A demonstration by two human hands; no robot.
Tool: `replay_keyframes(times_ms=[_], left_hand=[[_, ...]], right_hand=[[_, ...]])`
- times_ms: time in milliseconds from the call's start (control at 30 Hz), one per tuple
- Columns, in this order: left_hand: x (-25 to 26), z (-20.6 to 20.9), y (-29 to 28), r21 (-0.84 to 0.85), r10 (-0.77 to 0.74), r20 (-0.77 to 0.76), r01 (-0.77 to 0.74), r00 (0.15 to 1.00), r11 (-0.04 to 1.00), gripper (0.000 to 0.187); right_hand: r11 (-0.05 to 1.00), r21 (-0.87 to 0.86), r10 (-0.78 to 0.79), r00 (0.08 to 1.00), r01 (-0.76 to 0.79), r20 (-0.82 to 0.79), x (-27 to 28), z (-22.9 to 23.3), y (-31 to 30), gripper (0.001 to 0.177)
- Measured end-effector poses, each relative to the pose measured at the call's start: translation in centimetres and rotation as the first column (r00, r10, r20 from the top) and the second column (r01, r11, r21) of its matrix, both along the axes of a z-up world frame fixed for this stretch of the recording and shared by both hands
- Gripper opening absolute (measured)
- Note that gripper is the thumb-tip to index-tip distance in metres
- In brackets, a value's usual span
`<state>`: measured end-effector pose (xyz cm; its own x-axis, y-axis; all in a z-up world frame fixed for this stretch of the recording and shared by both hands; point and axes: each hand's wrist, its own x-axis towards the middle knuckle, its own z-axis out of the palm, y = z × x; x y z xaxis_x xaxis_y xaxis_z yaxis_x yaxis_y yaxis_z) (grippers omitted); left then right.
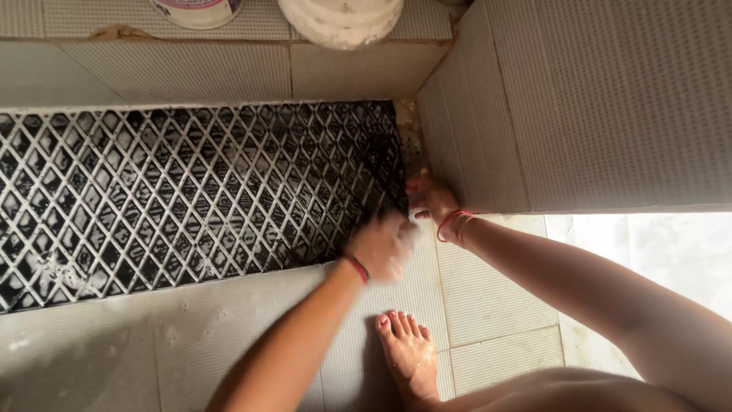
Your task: Scrubbing and rinsing rubber floor mats in a bathroom and then moving them outside.
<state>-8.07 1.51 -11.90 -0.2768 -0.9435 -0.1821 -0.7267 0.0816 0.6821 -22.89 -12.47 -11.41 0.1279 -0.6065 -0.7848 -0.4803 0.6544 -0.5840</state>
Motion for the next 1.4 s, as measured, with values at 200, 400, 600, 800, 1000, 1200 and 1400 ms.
replay_keyframes(times_ms=[200, 400, 600, 800, 1000, 1200, 1400], left_hand=[[3.0, 2.4, -1.9, 0.014, -0.27, 0.238, 0.274, 0.933, 0.962, 0.039], [5.8, 7.5, -4.9, 0.213, -0.037, 0.312, -0.032, 0.949, 0.977, 0.063], [-0.4, 5.7, 1.5, -0.079, -0.253, 0.068, 0.258, 0.965, 0.963, 0.097], [9.7, 7.9, -5.0, -0.025, 0.234, 0.111, -0.232, 0.966, 0.972, 0.056], [3.4, 2.6, -2.9, -0.083, 0.081, 0.098, -0.073, 0.992, 0.994, 0.061], [5.6, 2.8, -5.2, 0.024, -0.073, 0.221, 0.07, 0.973, 0.997, 0.053], [8.8, 8.4, -8.7, -0.062, 0.093, 0.257, -0.079, 0.962, 0.995, 0.06]], right_hand=[[0.999, -0.038, 0.027, 1.0, -0.026, 0.002, -0.5, -1.1, 0.0, 0.068], [0.999, 0.01, 0.038, 0.999, -0.038, 0.011, -0.6, -1.0, -0.4, 0.076], [0.999, 0.013, 0.052, 0.999, -0.052, 0.013, -0.5, -1.4, -0.9, 0.078], [0.999, -0.003, 0.053, 0.999, -0.053, 0.005, -0.3, -1.0, -0.4, 0.077], [0.994, -0.089, -0.065, 0.997, 0.07, 0.051, -0.6, -2.8, -1.1, 0.076], [0.992, -0.116, -0.029, 0.997, 0.038, 0.075, 0.3, -1.1, -1.0, 0.082], [0.993, -0.09, -0.068, 0.993, 0.077, 0.1, -0.8, -3.4, -1.7, 0.088]])
